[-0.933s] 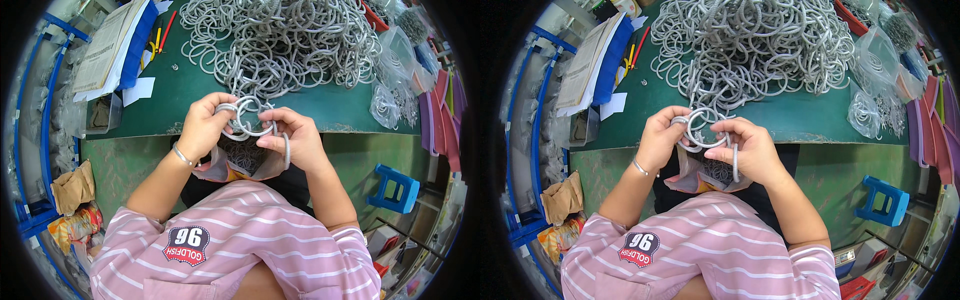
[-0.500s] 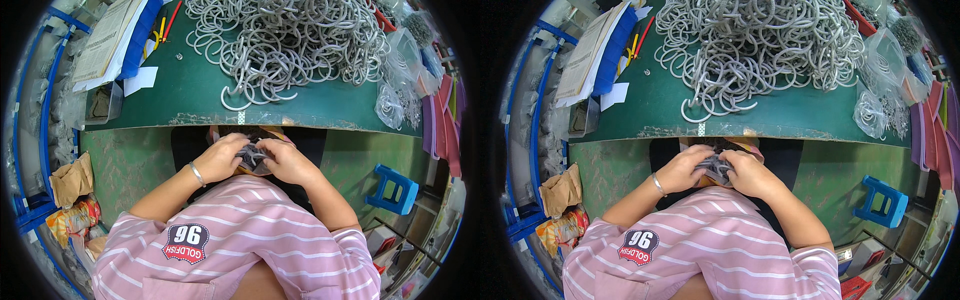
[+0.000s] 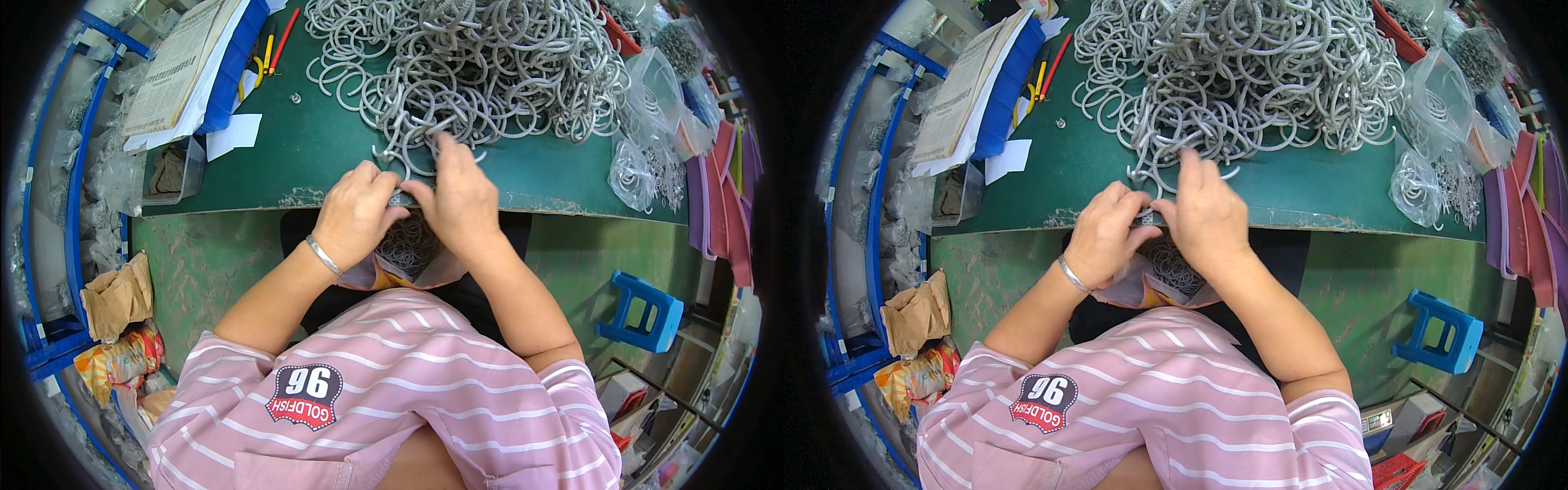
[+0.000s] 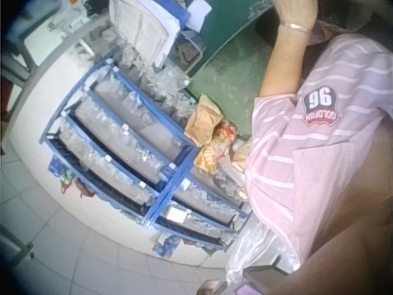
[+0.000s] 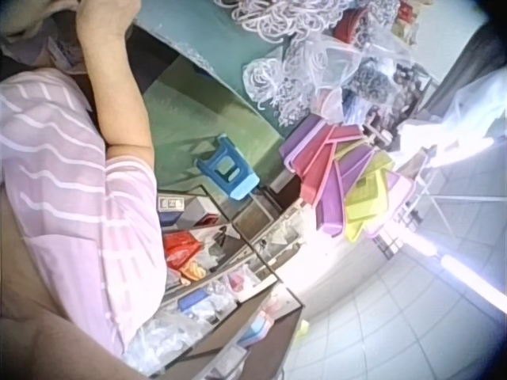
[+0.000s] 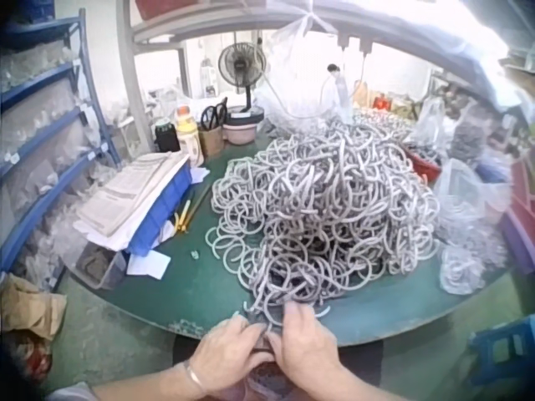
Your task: The person picks up grey plastic loops from a large pile by hand and places them into a bag held on their lap.
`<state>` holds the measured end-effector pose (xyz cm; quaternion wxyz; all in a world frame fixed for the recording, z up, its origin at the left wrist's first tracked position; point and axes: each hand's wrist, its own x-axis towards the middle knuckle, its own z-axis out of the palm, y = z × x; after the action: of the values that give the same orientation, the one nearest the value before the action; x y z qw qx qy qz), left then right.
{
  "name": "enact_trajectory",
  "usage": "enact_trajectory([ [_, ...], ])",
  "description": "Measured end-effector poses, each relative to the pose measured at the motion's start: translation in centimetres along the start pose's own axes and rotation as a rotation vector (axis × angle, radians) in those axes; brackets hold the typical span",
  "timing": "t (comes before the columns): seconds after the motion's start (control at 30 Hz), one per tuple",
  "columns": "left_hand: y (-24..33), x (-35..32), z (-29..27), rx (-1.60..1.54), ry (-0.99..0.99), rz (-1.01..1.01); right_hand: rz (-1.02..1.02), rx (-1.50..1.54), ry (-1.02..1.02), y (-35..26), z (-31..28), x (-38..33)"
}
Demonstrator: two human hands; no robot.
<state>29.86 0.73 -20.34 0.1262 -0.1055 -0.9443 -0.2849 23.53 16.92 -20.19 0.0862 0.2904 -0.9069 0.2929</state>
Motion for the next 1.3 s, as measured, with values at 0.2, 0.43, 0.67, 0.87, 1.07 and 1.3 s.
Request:
enact_trajectory([
  [0.2,0.6,0.0,-3.1,-0.329,0.154,-0.06,-0.043,0.148,0.137,3.1,-4.2,1.4],
  [0.43,-0.8,0.5,-1.0,-0.718,0.137,-0.471,-0.075,0.205,0.225,3.0,-1.8,1.2],
  [0.67,0.1,2.0,-3.8,-0.432,0.375,0.178,0.105,0.695,0.412,3.5,-3.2,0.6],
  [0.87,-1.0,0.7,-3.9,-0.374,-0.044,0.176,-0.073,0.419,0.212,5.3,-1.2,-0.3],
  [1.07,-1.1,-2.9,0.8,-0.375,-0.341,0.083,-0.079,0.53,0.1,5.4,-1.0,-0.3],
  [1.3,-0.8,0.9,-0.5,-0.181,0.208,-0.057,0.164,1.057,0.275,4.1,-1.6,-0.1],
])
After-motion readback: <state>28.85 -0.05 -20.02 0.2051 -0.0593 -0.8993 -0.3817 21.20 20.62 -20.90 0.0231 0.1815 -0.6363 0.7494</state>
